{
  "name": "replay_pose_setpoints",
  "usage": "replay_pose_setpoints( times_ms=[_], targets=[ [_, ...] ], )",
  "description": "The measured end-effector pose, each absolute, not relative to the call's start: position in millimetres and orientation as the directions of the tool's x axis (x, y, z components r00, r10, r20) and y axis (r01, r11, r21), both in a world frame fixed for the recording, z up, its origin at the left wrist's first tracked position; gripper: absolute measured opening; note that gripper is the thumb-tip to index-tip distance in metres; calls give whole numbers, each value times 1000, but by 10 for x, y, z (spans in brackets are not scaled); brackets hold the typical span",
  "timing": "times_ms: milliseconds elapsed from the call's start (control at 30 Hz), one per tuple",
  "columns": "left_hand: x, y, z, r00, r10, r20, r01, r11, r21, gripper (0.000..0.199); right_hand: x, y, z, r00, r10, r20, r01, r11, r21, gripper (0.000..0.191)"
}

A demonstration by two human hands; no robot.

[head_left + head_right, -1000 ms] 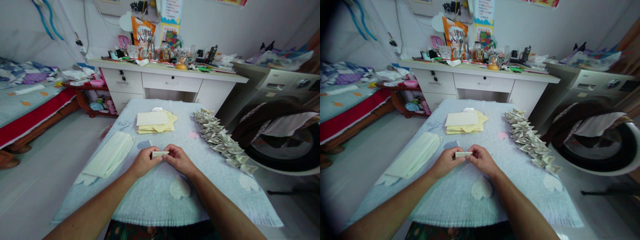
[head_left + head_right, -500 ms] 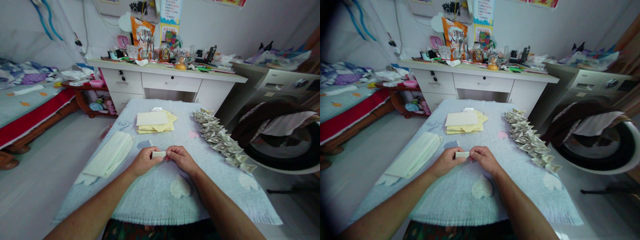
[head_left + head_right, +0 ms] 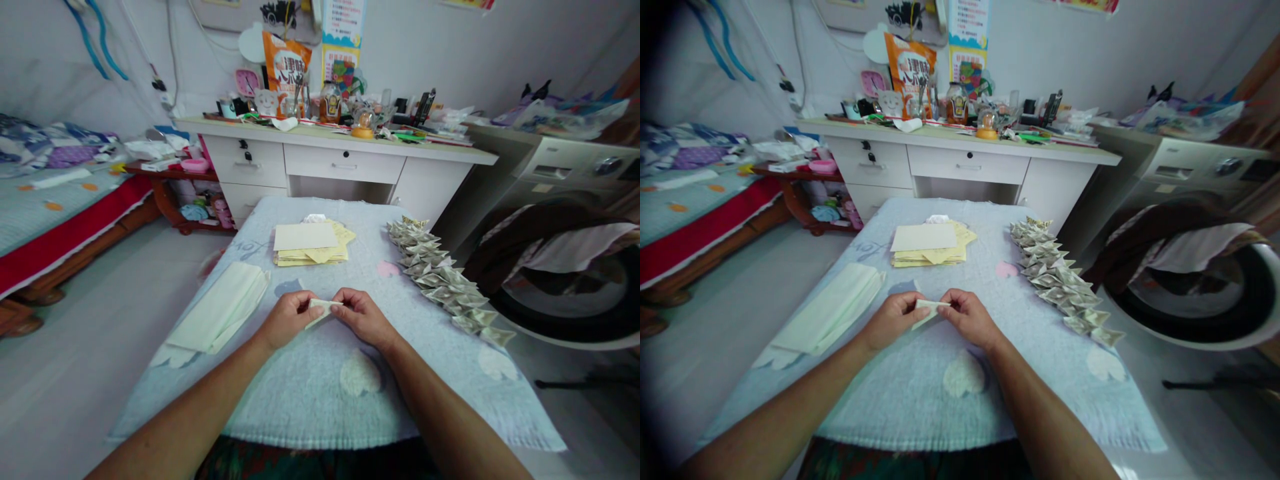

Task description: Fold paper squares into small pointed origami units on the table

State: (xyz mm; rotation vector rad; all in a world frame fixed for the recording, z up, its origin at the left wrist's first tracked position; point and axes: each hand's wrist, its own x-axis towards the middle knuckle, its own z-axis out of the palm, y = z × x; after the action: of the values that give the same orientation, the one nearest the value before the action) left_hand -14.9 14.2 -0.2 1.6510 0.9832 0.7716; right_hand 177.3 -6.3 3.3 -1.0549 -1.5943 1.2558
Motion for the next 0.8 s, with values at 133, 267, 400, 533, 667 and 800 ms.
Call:
replay_pose_setpoints(
  times_ms=[133, 267, 400, 533, 667, 800],
  targets=[
    [-163, 151, -8, 423, 905, 34, 233, -145, 962, 32, 1768, -62, 27, -310, 946, 99, 97, 135, -986, 32],
    [-164, 164, -18, 423, 905, 50, 226, -159, 961, 31, 1732, -54, -10, -337, 940, 58, 107, 99, -989, 33],
    [-148, 166, -31, 447, 893, 51, 197, -153, 968, 31, 1710, -47, -34, -321, 946, 49, 128, 95, -987, 35],
    [-143, 171, -73, 480, 877, 36, 192, -145, 971, 30, 1724, -43, -46, -307, 950, 50, 104, 85, -991, 35],
    [-163, 186, -98, 482, 876, 12, 189, -117, 975, 28, 1791, -34, -13, -335, 940, 59, 130, 109, -986, 33],
    [-185, 196, -99, 499, 867, -11, 146, -71, 987, 27, 1876, -21, 20, -292, 950, 110, 152, 160, -975, 30]
  ],
)
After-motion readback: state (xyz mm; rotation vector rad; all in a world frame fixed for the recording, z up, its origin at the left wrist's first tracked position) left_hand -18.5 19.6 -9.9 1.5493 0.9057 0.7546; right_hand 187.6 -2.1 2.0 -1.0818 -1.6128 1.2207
